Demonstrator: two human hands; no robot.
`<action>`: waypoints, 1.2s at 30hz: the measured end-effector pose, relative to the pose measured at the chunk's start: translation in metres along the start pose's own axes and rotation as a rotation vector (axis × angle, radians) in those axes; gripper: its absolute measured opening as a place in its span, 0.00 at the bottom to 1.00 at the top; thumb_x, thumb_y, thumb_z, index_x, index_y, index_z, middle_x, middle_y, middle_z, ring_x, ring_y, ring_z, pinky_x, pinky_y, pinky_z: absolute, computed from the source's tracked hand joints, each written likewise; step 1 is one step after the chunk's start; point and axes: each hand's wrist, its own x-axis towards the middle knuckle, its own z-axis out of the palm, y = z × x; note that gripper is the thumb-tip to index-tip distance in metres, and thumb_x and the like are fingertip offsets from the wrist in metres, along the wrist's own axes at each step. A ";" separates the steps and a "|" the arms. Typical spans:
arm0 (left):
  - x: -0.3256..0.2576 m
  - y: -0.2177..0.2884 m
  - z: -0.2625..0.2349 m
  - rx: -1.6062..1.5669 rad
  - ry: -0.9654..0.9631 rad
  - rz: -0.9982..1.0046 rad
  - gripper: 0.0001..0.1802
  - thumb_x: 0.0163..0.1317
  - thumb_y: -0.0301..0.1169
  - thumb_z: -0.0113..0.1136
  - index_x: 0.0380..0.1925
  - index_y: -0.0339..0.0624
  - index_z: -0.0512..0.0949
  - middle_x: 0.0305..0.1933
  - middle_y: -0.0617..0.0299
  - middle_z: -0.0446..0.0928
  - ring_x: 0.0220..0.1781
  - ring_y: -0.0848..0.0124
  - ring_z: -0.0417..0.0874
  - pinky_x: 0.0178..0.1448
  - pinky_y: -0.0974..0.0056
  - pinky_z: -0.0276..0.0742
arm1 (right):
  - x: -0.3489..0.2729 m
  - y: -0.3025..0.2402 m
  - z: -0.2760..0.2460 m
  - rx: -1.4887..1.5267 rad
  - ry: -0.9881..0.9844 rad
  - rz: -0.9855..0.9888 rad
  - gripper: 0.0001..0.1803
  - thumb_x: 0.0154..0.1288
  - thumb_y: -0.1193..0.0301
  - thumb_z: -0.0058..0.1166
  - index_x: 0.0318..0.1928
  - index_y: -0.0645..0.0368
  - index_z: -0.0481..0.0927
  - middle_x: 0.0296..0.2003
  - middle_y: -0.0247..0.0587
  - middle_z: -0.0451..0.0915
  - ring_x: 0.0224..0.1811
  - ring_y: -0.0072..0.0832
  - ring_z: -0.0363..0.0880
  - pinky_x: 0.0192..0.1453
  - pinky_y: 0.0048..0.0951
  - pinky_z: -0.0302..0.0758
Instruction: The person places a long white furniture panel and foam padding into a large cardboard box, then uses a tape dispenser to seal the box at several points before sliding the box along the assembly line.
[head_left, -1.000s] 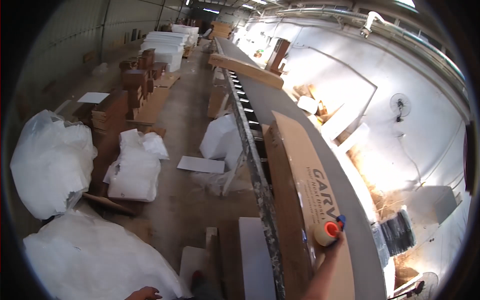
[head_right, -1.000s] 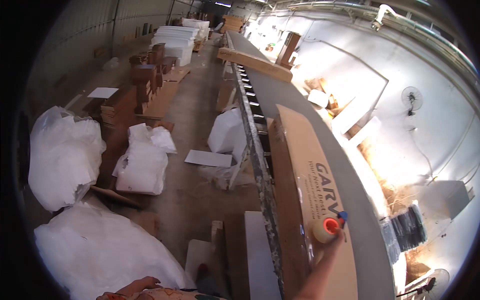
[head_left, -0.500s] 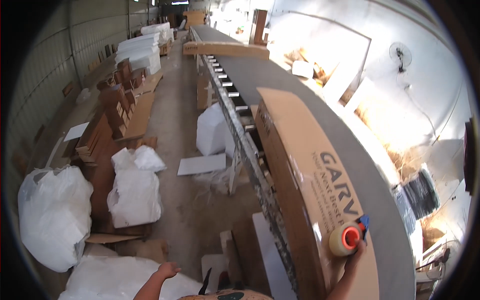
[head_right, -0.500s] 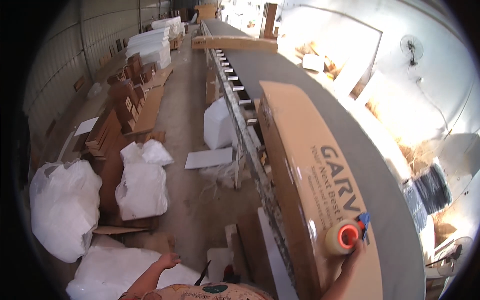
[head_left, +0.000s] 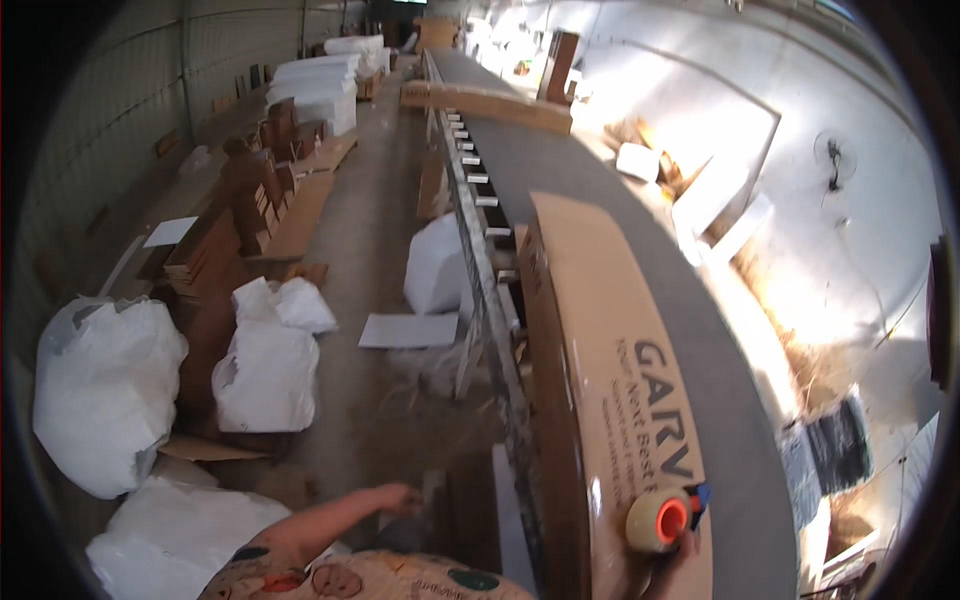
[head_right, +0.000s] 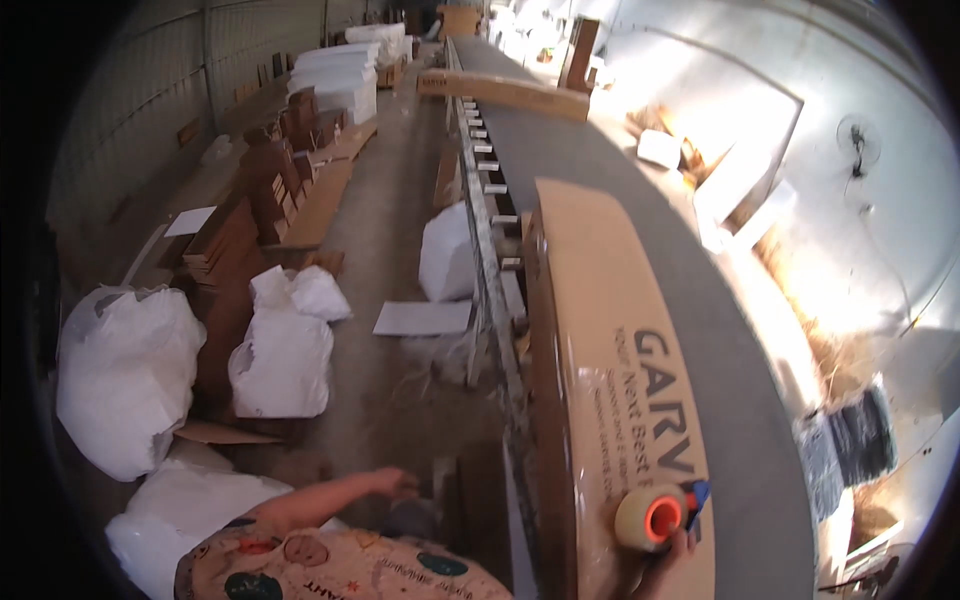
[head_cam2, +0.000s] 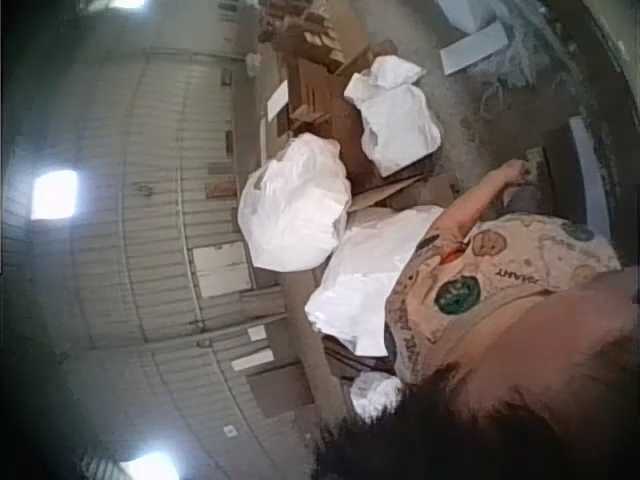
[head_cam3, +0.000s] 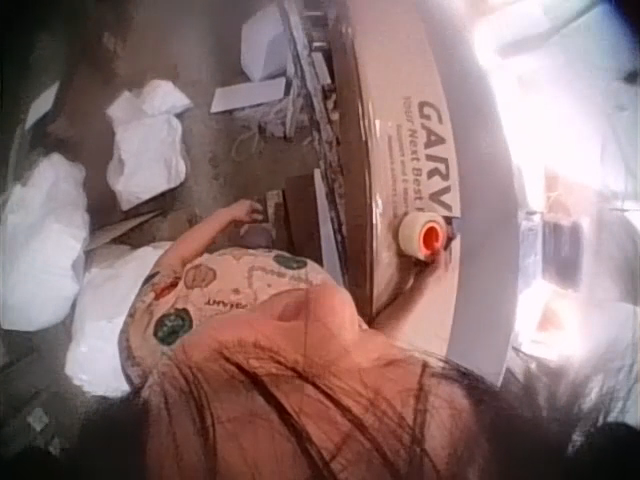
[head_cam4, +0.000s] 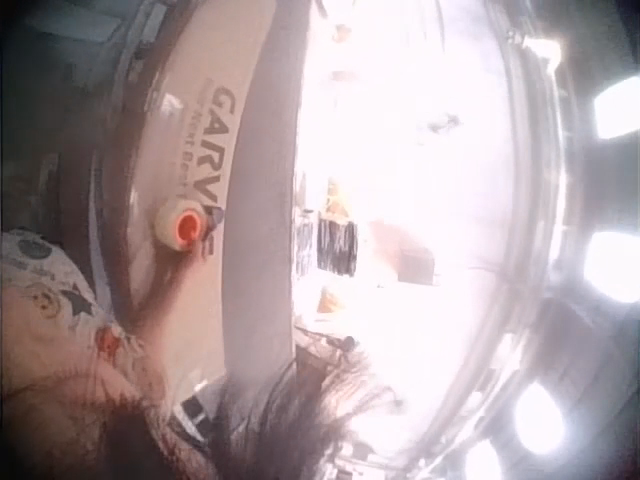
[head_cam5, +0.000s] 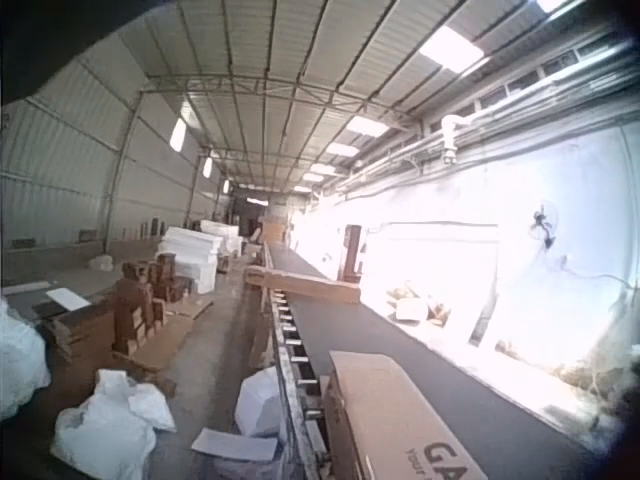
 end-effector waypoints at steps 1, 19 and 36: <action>0.004 0.024 -0.026 -0.047 0.132 0.019 0.20 0.59 0.47 0.56 0.44 0.46 0.79 0.41 0.49 0.81 0.41 0.51 0.82 0.46 0.51 0.75 | 0.012 -0.017 -0.002 0.160 -0.081 0.484 0.10 0.60 0.69 0.52 0.39 0.61 0.73 0.36 0.47 0.74 0.39 0.40 0.74 0.45 0.35 0.70; 0.405 0.065 -0.479 -0.428 0.976 0.290 0.24 0.68 0.50 0.43 0.42 0.38 0.73 0.43 0.51 0.78 0.46 0.57 0.78 0.53 0.56 0.73 | 0.089 -0.107 0.095 0.237 0.150 1.105 0.23 0.60 0.56 0.54 0.52 0.54 0.79 0.43 0.35 0.80 0.48 0.26 0.76 0.52 0.32 0.71; 0.528 -0.052 -0.635 -1.137 0.551 0.510 0.23 0.63 0.39 0.55 0.50 0.32 0.76 0.52 0.55 0.77 0.54 0.66 0.77 0.59 0.62 0.71 | 0.002 -0.181 0.152 -1.273 0.492 0.526 0.08 0.53 0.71 0.55 0.33 0.57 0.84 0.33 0.35 0.80 0.35 0.36 0.75 0.43 0.36 0.73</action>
